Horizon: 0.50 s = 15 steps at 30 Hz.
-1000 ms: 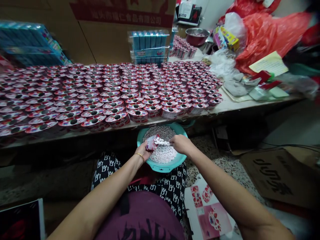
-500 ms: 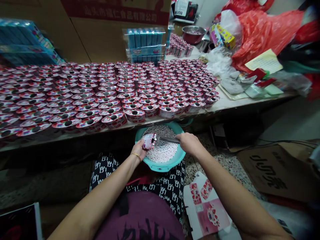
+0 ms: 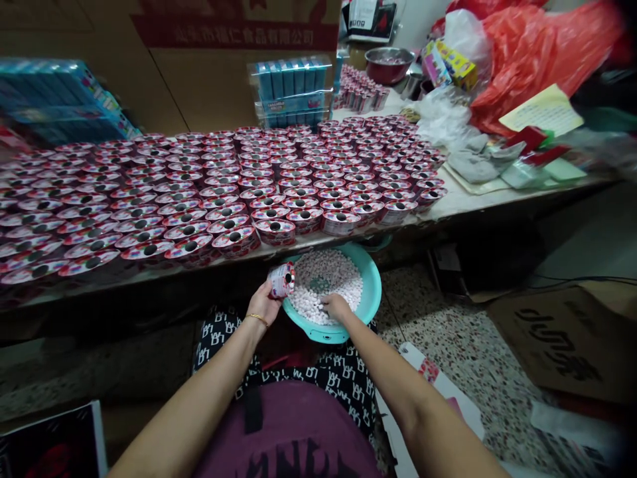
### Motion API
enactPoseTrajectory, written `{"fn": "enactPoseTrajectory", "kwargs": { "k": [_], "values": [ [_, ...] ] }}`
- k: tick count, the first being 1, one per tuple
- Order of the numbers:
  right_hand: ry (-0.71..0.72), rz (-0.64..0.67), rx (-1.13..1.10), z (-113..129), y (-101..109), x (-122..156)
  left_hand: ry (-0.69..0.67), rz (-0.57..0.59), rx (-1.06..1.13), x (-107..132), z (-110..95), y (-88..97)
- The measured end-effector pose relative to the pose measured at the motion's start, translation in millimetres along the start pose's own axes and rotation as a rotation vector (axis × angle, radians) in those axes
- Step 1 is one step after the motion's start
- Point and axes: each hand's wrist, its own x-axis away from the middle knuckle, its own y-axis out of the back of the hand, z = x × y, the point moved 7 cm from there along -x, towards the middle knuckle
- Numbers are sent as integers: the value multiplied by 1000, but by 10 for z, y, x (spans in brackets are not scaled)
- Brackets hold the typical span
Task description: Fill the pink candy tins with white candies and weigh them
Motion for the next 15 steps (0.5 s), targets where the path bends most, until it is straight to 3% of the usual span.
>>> {"fn": "enactPoseTrajectory", "kwargs": {
  "k": [4,10,12,15],
  "values": [
    [27,16,-237,-63,217,100,52,-4,12,58,-31,-48],
    [48,0,-420,-45,867,399,97,-1,37,115,51,-189],
    [91,-8,-318,69,1087,489,133,23,47,116,135,-249],
    [187,-56,60,384,1351,645,191,43,60,117,267,-313]
  ]
}}
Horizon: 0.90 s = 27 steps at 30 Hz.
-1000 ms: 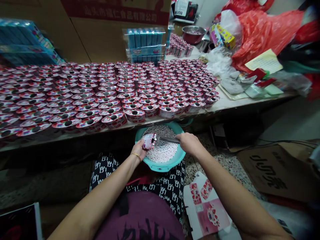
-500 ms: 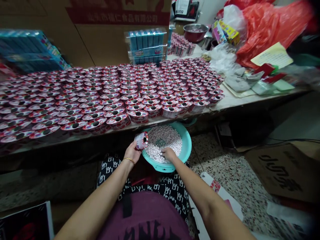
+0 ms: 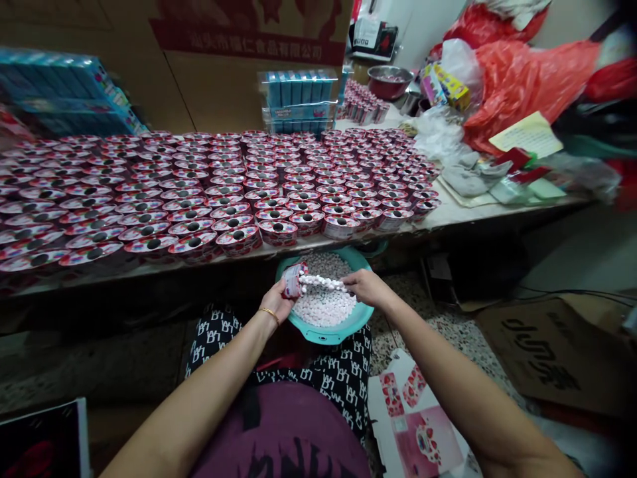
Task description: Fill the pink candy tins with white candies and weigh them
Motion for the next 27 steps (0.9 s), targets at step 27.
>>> {"fn": "enactPoseTrajectory", "kwargs": {
  "k": [27],
  "values": [
    [-226,-41,486,-250,-239,68,223,-96,145,-78,296,-20]
  ]
}}
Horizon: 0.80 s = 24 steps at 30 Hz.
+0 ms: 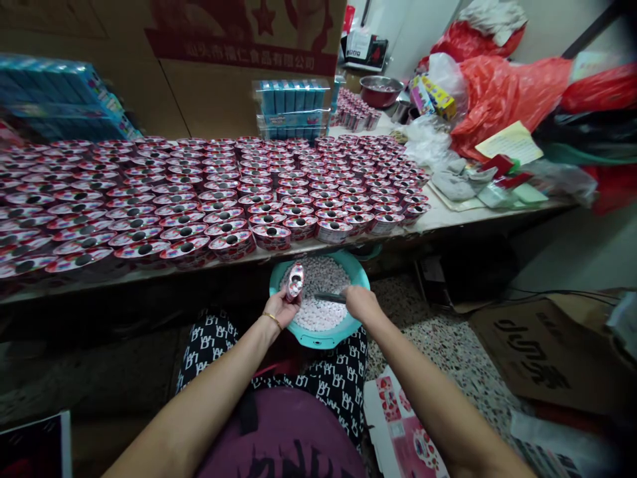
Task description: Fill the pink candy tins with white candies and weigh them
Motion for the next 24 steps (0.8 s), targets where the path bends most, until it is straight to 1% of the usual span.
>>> {"fn": "enactPoseTrajectory", "kwargs": {
  "k": [3,4,5,7,9,10,11,13,15,17,19,21,22,24],
  "values": [
    [18,33,-30,38,-269,-50,3,3,-29,36,32,2],
    [31,26,-49,59,-303,-56,8,11,-36,46,44,-1],
    [60,-11,-92,96,-291,-56,16,22,-40,56,58,-8],
    [176,-172,-252,234,-142,-31,28,37,-37,68,91,-24],
    [340,-376,-452,419,87,40,17,56,-26,72,118,-55],
    [412,-450,-523,514,184,73,5,68,-22,72,130,-72],
    [461,-485,-558,606,249,87,-7,78,-19,71,139,-87],
    [490,-499,-570,753,326,59,-21,96,-20,66,155,-106],
    [465,-471,-565,824,363,-17,-21,95,-28,59,161,-99],
    [433,-455,-597,822,399,-90,-18,87,-30,52,150,-82],
    [412,-487,-636,779,449,-128,-12,74,-30,47,134,-67],
    [402,-530,-616,745,475,-127,-10,63,-33,45,115,-63],
    [418,-534,-571,755,469,-112,-13,57,-31,45,105,-64],
    [513,-489,-460,834,415,-63,-23,57,-21,47,86,-75]
  ]
}}
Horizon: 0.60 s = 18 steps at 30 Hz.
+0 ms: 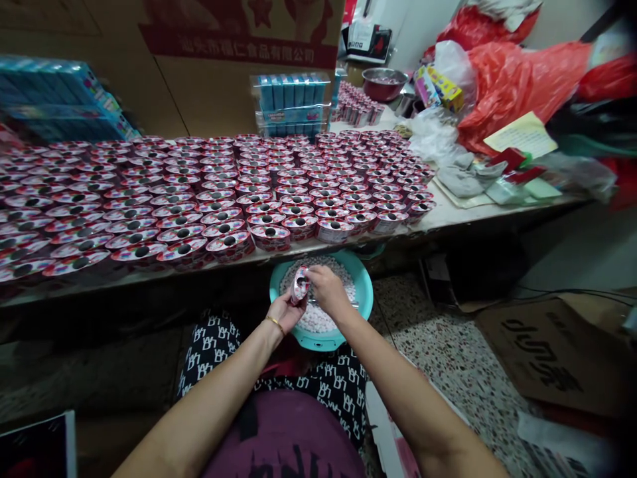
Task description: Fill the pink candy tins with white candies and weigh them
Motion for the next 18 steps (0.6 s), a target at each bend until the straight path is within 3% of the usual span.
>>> {"fn": "enactPoseTrajectory", "kwargs": {
  "k": [2,6,10,13,18],
  "values": [
    [78,38,7,67,-34,50,-3,5,5,0,-7,-13],
    [12,-97,-31,16,73,63,18,36,-13,2,24,-35],
    [-2,-34,-15,-59,9,35,48,49,-10,13,70,-31],
    [20,-8,-129,-106,-40,60,68,45,-25,19,82,-26],
    [-54,-144,-256,-242,42,50,87,40,-54,19,91,-26]
  ]
}}
